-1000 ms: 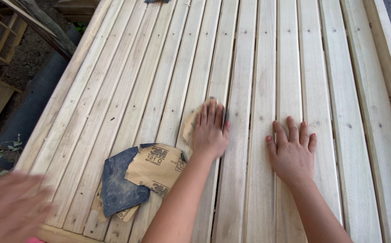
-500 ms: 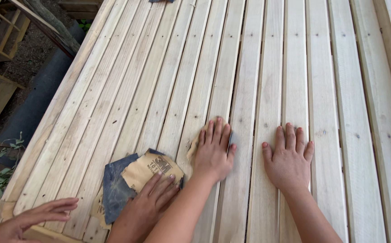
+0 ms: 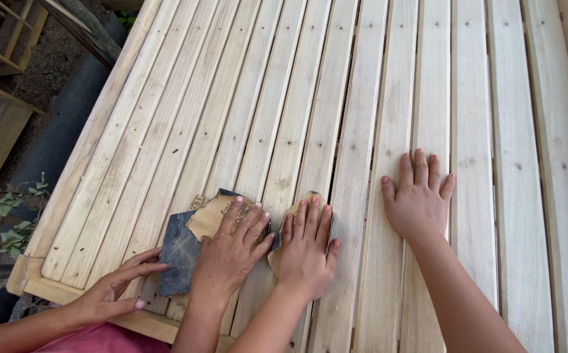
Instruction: The person sands the slatted wooden surface of a furniture panel by hand using sheets of abrasive sandpaper, rubbing along the slats and moving progressively across different sections of the panel, at one point sanding the edge rail.
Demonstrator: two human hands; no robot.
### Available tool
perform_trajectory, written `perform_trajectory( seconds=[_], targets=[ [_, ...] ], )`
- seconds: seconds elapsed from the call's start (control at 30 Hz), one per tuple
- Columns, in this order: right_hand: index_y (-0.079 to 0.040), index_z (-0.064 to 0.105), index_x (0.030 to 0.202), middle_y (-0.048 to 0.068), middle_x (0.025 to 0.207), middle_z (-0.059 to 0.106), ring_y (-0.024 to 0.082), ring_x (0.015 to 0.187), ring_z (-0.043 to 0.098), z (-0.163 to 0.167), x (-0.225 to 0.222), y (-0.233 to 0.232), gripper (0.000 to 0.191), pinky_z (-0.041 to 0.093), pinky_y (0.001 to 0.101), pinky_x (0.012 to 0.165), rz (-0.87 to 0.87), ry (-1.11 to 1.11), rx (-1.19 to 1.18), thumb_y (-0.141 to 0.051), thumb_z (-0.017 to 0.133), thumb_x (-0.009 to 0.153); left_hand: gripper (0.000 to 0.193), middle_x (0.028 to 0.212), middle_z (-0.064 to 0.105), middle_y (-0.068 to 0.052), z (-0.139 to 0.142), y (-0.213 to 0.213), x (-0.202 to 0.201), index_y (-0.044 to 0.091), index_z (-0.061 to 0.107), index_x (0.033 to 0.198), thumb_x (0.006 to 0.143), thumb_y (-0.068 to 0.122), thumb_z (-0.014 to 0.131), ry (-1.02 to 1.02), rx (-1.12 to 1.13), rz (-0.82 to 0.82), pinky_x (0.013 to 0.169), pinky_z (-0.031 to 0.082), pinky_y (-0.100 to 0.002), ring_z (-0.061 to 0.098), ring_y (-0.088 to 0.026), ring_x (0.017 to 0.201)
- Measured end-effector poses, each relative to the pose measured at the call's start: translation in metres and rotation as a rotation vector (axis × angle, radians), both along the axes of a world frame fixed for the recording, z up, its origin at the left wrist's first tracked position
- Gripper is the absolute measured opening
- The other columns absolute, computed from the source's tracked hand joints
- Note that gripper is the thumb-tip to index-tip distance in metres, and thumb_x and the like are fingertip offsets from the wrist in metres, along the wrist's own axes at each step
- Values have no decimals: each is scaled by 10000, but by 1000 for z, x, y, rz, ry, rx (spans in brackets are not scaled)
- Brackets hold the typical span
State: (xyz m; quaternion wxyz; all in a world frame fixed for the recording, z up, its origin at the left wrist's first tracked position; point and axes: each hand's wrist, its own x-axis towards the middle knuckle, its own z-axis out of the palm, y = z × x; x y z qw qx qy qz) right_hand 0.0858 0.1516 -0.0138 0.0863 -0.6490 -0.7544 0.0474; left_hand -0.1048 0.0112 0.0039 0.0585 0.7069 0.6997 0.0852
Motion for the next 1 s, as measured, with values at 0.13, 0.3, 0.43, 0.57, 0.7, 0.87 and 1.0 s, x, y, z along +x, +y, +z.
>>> perform_trajectory(
  seconds=[0.13,0.3,0.43,0.57,0.7,0.87,1.0],
  targets=[
    [-115,279,1592,124,1669,215,329,1549,105,1,-2,-6,706,56,587,1209,20,-33,34,-534,261,1024,661,1697,76,-117,-6,5,1,112,225,1602,1033,445,276,19,-78,23,1229,21,-516,35,-321,1556],
    [-143,276,1584,116,1655,219,324,1534,110,9,-4,-10,697,57,589,1193,5,-66,26,-541,264,1013,658,1708,20,-55,-1,128,-14,157,168,1613,1036,474,180,23,-117,13,1246,19,-464,2,-268,1567],
    [-206,266,1574,77,1647,212,291,1530,105,16,-4,-10,680,52,581,1194,-23,-83,-18,-557,264,991,666,1714,-7,-27,10,224,-19,190,130,1625,1033,495,126,37,-154,43,1262,28,-437,-8,-245,1568],
    [-204,261,1579,78,1653,204,292,1535,98,18,-3,-8,679,50,585,1196,-8,-78,-39,-556,257,999,671,1709,0,-23,4,205,-12,181,129,1623,1032,497,119,12,-137,64,1257,38,-425,2,-232,1566],
    [-211,251,1592,68,1667,190,292,1541,84,15,-6,-6,692,44,601,1196,-25,-72,-76,-549,236,989,670,1703,25,-44,6,104,-7,163,149,1611,1032,499,134,8,-170,34,1244,32,-437,5,-245,1562],
    [-170,249,1595,105,1665,190,321,1541,74,12,-7,-7,683,35,607,1196,17,-48,-39,-534,216,1018,653,1712,46,-68,16,6,3,159,179,1620,1061,496,149,37,-147,38,1249,26,-468,12,-270,1570],
    [-174,239,1594,100,1665,188,317,1542,73,13,-7,-10,677,34,601,1198,7,-81,-32,-535,214,1022,666,1704,-23,-29,16,46,-1,208,109,1613,1020,506,163,27,-282,53,1231,-10,-448,-41,-251,1553]
  ],
)
